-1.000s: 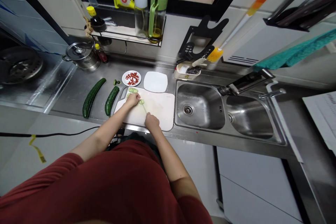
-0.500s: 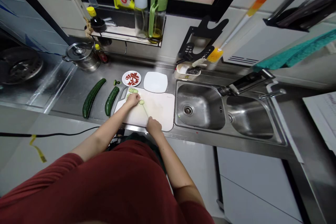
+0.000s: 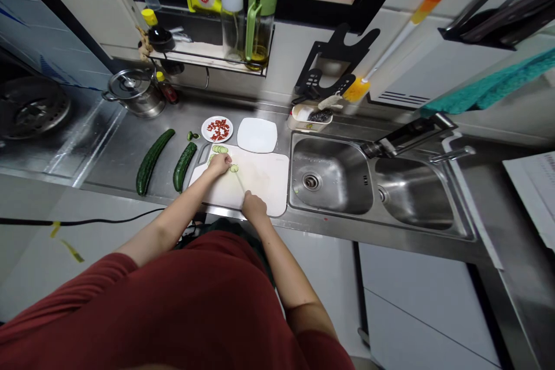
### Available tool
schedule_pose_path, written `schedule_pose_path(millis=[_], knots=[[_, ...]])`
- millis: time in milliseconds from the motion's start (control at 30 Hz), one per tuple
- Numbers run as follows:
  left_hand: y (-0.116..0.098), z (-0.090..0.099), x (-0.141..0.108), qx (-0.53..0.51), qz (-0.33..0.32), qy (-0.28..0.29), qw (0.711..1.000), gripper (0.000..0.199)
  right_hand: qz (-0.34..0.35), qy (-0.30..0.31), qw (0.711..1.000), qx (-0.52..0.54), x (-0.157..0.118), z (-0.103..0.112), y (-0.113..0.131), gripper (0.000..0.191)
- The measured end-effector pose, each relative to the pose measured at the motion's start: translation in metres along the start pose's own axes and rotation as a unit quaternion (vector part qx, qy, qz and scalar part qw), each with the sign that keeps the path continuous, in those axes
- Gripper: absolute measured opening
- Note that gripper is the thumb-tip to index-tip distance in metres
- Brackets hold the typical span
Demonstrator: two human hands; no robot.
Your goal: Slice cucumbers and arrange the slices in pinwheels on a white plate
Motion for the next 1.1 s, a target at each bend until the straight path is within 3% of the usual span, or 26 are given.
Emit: schedule_pose_path(millis=[400, 1100], knots=[[0.002, -0.002, 0.002, 0.005, -0.003, -0.005, 1.000, 0.015, 0.008, -0.013, 1.000, 0.002, 0.016, 0.005, 0.006, 0.028], [0.002, -0.003, -0.001, 0.011, -0.013, -0.015, 1.000, 0.017, -0.011, -0.003, 1.000, -0.011, -0.009, -0.005, -0.005, 0.024]])
Point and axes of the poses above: each hand's wrist, its own x-axis towards the middle knuckle, its own z-axis out of the back of the hand, y = z × x, the point moved 4 cm from there along x, towards the middle knuckle, and after that the axes turned 4 degrees about z, right-handed, at the moved point
